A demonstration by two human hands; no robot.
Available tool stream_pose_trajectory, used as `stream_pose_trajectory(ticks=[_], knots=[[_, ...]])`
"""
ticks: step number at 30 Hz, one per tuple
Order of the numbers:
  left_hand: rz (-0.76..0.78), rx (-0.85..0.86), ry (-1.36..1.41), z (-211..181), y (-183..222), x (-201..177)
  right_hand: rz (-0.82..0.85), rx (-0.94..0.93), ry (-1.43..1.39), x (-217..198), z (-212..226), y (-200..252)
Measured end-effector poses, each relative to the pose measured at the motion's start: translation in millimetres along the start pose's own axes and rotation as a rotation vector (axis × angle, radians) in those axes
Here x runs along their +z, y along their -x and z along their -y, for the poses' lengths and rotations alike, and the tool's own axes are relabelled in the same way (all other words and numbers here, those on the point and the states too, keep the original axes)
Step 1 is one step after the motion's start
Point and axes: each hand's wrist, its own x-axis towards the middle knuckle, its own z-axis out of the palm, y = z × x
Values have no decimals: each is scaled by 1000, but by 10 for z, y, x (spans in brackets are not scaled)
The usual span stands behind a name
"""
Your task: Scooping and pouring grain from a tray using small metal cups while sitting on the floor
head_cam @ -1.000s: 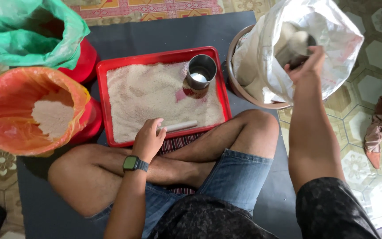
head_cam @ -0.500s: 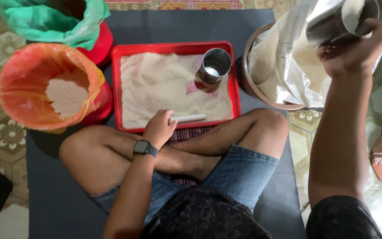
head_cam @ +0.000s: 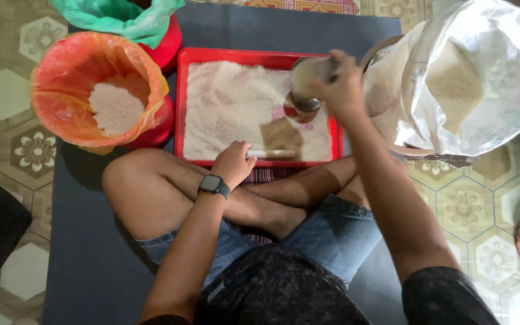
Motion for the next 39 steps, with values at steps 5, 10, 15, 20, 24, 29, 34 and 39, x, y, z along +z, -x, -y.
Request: stream_pose_trajectory(ticks=[5,10,15,20,24,29,34,39], knots=[[-4,5,-36,64,-18,80,20,-353,527,633,-197,33],[-35,28,12,101,-18,120,96,-627,913,740,-333,-60],[10,2,8,22,6,41,-282,-847,665,244,-143,16],[21,14,46,-23,5,-18,-395,-761,461,-736,-73,224],[54,13,81,-109,21,-94,-669,-658,594,-1787,-577,238],[59,13,59,-111,11,-73,-738,-425,593,-2392,-1332,-70],[90,16,-33,-73,11,-52,-436,603,853,-2034,-1110,-441],[61,1,-60,-46,13,3,-556,-21,575,-1746,-1775,-870]])
